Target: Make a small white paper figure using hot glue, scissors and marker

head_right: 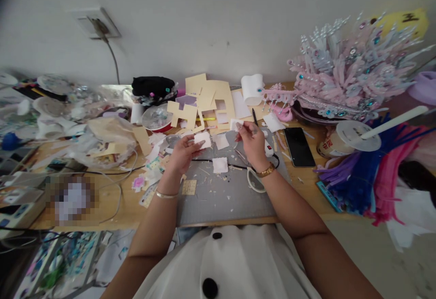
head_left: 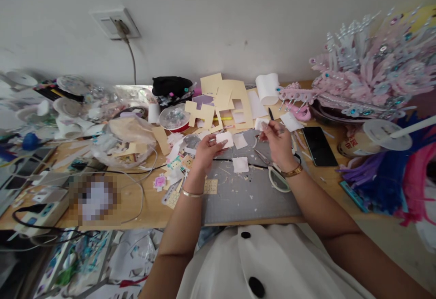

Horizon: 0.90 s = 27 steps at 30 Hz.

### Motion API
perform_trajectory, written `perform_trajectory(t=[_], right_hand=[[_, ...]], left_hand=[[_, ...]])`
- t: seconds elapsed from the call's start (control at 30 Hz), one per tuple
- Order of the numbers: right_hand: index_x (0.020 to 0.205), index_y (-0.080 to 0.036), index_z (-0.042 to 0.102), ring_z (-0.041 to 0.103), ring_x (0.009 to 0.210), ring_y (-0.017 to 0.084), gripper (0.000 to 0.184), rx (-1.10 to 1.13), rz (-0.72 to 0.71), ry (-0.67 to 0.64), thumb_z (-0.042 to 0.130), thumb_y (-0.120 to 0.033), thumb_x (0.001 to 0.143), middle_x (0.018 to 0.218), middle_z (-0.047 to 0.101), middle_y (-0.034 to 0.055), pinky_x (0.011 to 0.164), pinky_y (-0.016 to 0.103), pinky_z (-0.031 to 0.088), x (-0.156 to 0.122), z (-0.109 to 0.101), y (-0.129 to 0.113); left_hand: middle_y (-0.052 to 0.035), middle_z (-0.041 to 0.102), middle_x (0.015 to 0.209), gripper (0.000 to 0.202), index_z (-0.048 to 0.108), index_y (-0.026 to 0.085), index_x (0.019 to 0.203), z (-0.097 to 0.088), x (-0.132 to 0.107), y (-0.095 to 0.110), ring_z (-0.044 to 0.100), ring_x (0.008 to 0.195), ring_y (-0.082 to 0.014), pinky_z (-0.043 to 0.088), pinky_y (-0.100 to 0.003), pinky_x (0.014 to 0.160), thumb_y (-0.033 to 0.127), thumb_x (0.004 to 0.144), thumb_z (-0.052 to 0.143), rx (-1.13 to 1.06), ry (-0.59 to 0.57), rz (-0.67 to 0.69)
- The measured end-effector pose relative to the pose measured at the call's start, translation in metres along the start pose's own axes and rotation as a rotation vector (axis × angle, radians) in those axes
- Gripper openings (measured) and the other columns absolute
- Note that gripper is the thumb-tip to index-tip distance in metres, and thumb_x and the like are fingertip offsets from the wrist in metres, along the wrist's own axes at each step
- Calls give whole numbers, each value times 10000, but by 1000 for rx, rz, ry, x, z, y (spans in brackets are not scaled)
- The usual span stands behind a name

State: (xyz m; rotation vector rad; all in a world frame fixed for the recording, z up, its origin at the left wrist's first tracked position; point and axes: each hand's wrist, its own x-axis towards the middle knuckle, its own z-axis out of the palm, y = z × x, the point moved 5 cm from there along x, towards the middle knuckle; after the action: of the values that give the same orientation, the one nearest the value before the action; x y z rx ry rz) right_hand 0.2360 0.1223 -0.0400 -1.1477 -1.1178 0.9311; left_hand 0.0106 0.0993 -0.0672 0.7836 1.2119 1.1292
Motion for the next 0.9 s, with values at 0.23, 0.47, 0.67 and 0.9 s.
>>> perform_trajectory(t=[0.23, 0.47, 0.67, 0.9], right_hand=[[863, -202, 689, 556, 536, 134, 272, -245, -31, -486, 660, -472, 834, 677, 649, -6, 551, 276, 458, -13, 22, 3], [786, -195, 716, 615, 684, 156, 78, -493, -178, -577, 664, -156, 830, 763, 709, 19, 650, 275, 443, -19, 29, 1], [830, -208, 763, 650, 786, 175, 153, -594, -304, -593, 662, -93, 840, 848, 741, 40, 754, 301, 479, -21, 32, -1], [935, -223, 790, 664, 870, 198, 232, -629, -403, -618, 625, -73, 870, 934, 734, 61, 801, 337, 512, -23, 33, -2]], left_hand=[[-41, 729, 870, 389, 696, 158, 906, 18, -5, -13, 673, 753, -176, 537, -300, 697, 350, 598, 838, 63, -233, -85], [-51, 716, 864, 299, 721, 148, 930, 30, -15, -14, 625, 756, -149, 489, -260, 694, 259, 654, 754, 99, -538, -142], [-51, 702, 884, 321, 709, 144, 946, 33, -17, -17, 622, 799, -148, 489, -251, 708, 277, 660, 769, 78, -559, -174], [-27, 683, 814, 407, 710, 163, 851, 35, -14, -20, 605, 700, -129, 487, -236, 626, 494, 644, 824, 130, -485, -122]])
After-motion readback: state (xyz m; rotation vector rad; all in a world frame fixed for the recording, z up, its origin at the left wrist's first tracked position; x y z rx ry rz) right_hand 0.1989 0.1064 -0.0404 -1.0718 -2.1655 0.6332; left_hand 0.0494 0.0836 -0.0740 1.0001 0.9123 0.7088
